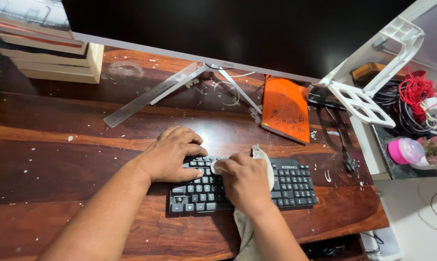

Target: The person wipes a black computer keyboard with a white cloth, cleaning the keys and the surface. They then flip the keyboard over and wipe the underside before placing it back on the desk.

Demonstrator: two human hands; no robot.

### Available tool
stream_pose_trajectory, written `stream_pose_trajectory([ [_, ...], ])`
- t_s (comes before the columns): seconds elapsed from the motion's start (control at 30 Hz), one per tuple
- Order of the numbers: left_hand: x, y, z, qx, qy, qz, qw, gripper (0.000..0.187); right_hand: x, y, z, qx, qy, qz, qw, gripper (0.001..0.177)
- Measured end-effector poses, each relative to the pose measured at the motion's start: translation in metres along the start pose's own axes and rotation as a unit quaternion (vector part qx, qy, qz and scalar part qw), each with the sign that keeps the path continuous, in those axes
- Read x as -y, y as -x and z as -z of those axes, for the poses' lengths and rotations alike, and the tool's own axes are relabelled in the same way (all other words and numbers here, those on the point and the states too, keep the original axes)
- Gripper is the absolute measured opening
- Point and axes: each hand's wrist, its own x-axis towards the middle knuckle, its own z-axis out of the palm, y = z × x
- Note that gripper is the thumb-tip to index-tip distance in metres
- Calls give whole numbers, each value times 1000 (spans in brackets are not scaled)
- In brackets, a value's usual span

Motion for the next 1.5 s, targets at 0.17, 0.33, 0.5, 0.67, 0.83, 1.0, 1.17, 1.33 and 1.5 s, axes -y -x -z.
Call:
stream_pose_trajectory([
  [0.17, 4, 2, -4, -16, 6, -11, 1000, 48, -2, 0, 0, 36, 17, -25, 999, 11],
  [0.33, 4, 1, -3, -7, 8, 3, 1000, 48, -2, 16, 7, 26, 11, -41, 999, 18],
  [0.5, 1, 0, -3, 4, 1, 10, 1000, 48, 0, 16, 3, 42, 12, -55, 998, 23],
  [0.67, 0, 0, 0, 8, 5, 11, 1000, 49, -21, 39, 9, 6, 13, -67, 998, 25],
  [0.83, 0, 0, 0, 18, 8, 18, 1000, 49, -49, 61, 23, -18, -15, -178, 984, 20],
  [1.0, -1, 0, 1, 17, 9, 17, 1000, 48, -52, 42, 17, -49, 12, -124, 991, 16],
  [1.17, -2, -1, 1, 13, 3, 16, 1000, 48, -33, 16, 1, 9, 97, -103, 990, 15],
  [1.33, 0, -1, 0, 17, 8, 23, 1000, 49, -27, 13, -4, -14, 28, -113, 993, 13],
  [1.5, -3, -1, 2, 23, 4, 26, 999, 50, -15, 10, -10, -29, 3, -78, 997, 11],
])
